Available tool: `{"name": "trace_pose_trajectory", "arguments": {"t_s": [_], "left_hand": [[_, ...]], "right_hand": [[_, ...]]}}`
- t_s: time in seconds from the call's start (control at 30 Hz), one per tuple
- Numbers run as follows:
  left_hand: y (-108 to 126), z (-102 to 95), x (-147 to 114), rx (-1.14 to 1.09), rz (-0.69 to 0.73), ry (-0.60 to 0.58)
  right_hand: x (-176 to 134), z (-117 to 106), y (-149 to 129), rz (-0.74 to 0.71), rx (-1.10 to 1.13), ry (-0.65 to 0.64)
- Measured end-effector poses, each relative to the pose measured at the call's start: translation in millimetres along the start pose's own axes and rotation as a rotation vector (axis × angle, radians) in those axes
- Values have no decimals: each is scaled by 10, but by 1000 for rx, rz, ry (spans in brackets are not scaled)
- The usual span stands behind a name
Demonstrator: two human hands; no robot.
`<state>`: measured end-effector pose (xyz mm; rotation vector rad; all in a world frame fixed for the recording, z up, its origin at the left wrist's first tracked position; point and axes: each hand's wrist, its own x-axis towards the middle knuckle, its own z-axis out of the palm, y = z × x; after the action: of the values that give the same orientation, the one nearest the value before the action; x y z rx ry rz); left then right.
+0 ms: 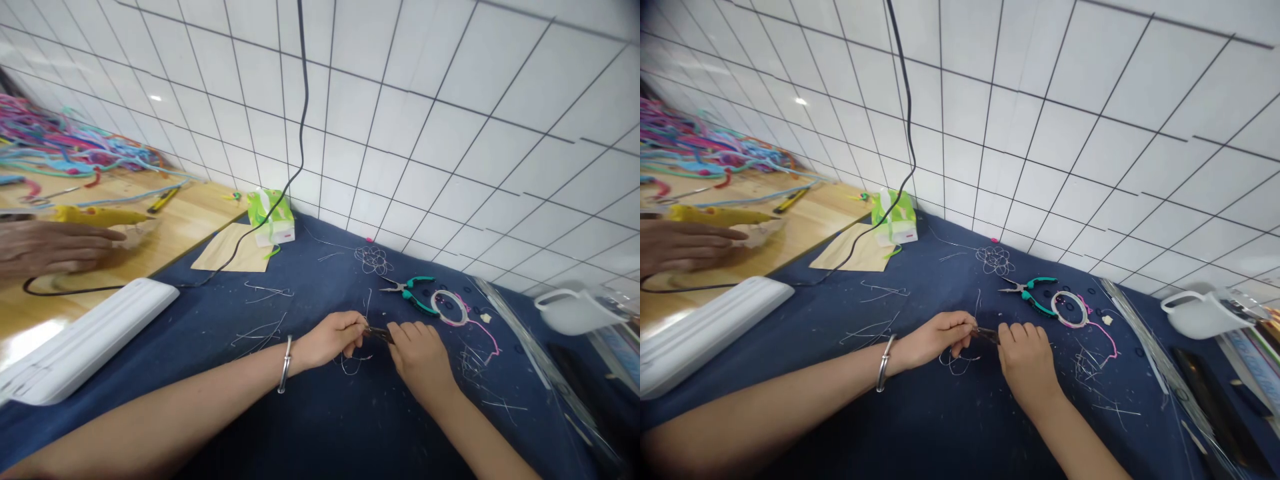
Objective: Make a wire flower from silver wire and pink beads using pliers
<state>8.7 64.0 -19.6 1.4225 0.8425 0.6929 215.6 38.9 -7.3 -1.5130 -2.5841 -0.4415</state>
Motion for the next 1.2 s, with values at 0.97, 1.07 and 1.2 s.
{"name": "trace_pose_trajectory", "arguments": {"t_s": [0.97,1.07,1.2], "left_hand": [[17,0,-21,120,60,14],[68,25,-50,203,106,57],[105,74,-70,275,156,141]], "right_hand": [[4,-92,8,-21,-65,64],[1,-91,1,-12,-47,71],[1,-96,-20,16,-36,60]]}}
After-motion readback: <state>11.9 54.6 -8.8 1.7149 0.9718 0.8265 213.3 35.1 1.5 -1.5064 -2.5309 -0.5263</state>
